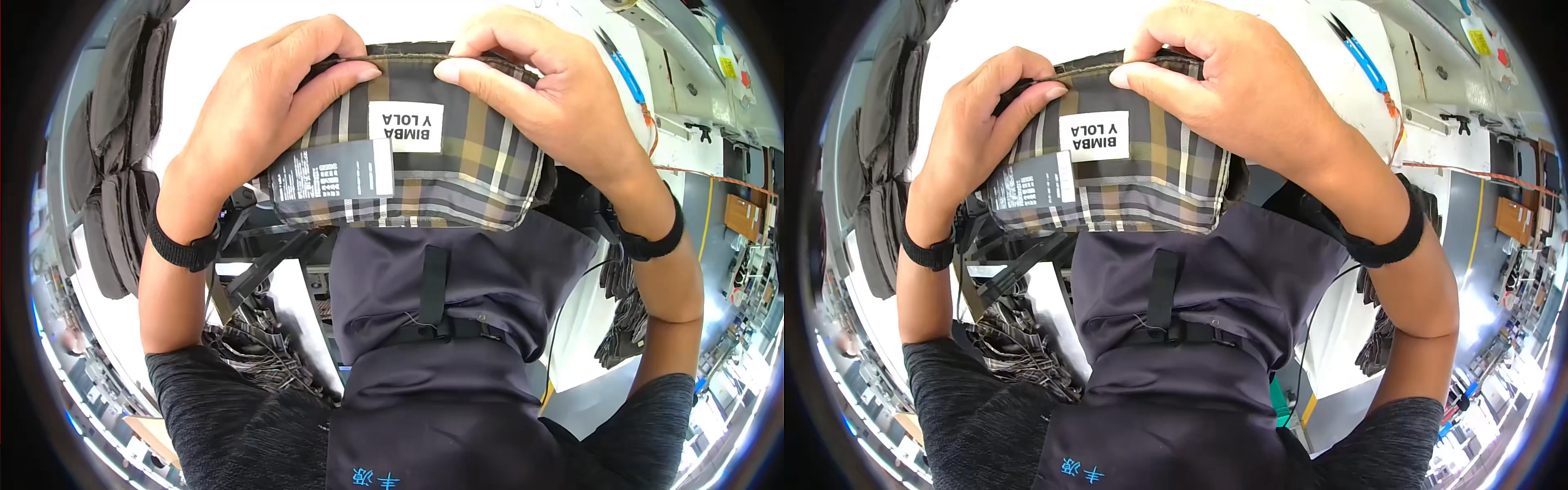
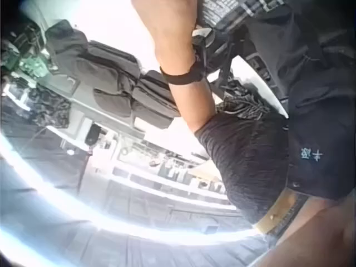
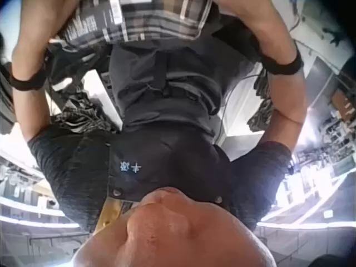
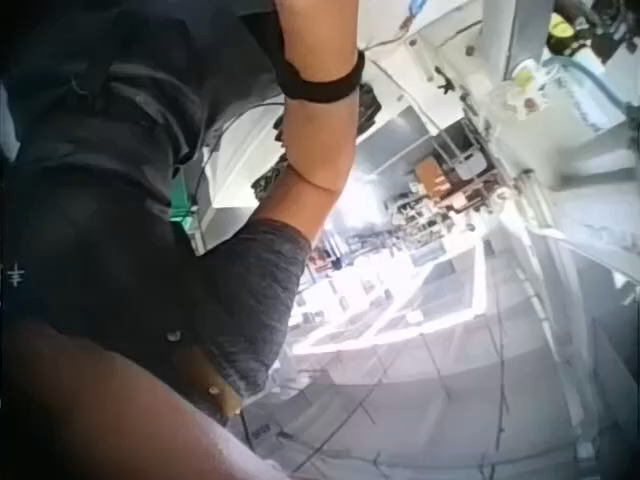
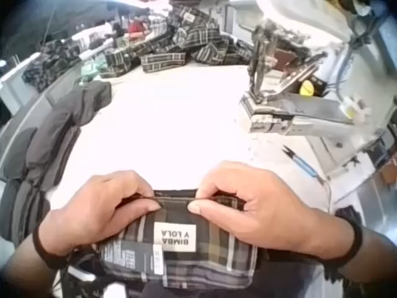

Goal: Sewing the inner lining and trim elements of a plaid patterned bag using an industrial sewing machine.

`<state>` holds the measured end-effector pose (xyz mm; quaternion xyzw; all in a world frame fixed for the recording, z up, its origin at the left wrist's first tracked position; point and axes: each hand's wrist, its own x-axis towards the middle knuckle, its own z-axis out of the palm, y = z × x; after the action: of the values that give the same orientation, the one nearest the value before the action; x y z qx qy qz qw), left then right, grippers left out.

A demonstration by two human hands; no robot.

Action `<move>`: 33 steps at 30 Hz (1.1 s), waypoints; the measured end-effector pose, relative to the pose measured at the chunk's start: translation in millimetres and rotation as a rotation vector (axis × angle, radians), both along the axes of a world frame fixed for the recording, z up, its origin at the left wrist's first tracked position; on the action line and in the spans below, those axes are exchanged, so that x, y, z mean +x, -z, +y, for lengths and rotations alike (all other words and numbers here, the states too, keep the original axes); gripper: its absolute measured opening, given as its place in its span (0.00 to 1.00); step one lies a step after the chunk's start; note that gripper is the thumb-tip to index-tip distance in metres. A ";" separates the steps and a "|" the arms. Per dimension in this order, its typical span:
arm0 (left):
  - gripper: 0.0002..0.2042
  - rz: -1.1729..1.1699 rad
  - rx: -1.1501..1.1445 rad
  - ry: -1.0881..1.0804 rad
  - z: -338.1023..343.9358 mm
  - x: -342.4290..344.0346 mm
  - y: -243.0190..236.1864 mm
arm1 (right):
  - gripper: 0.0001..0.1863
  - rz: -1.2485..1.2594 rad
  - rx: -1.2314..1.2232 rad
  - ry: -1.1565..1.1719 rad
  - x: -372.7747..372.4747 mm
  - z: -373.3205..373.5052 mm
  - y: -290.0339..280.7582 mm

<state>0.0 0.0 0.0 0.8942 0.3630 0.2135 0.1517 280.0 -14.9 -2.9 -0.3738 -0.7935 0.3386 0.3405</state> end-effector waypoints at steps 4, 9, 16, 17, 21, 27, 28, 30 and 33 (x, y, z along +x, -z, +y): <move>0.07 -0.015 -0.187 -0.087 3.1 -0.9 0.3 | 0.08 -0.142 0.152 0.075 -0.7 -4.6 -3.4; 0.09 -0.087 -0.267 -0.120 5.5 0.3 6.9 | 0.09 -0.098 0.080 0.114 -1.2 -8.2 -3.0; 0.08 -0.265 -0.434 -0.118 7.0 -4.4 14.4 | 0.10 -0.127 -0.086 0.162 -9.0 -10.6 -21.0; 0.08 -0.297 -0.490 -0.127 7.0 -5.7 15.1 | 0.10 -0.121 -0.146 0.162 -9.8 -10.2 -22.4; 0.09 -0.282 -0.497 -0.134 6.8 -4.8 13.2 | 0.11 -0.099 -0.108 0.182 -11.7 -9.9 -15.9; 0.09 -0.288 -0.449 -0.139 3.0 -1.2 11.1 | 0.09 -0.098 -0.287 0.154 -2.4 -1.4 -3.3; 0.09 -0.296 -0.466 -0.129 2.5 -0.9 10.5 | 0.09 -0.060 -0.276 0.141 -2.0 -2.0 -0.3; 0.08 -0.338 -0.487 -0.101 3.1 0.2 10.7 | 0.08 -0.021 -0.260 0.129 -1.6 -2.0 2.9; 0.07 -0.339 -0.618 -0.174 -0.6 1.9 1.2 | 0.09 -0.057 -0.222 0.126 -2.8 -1.2 4.4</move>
<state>1.9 -0.6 -1.2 0.7239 0.4549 0.2509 0.4539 277.3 -16.2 -7.2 -0.4676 -0.7355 0.3917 0.2948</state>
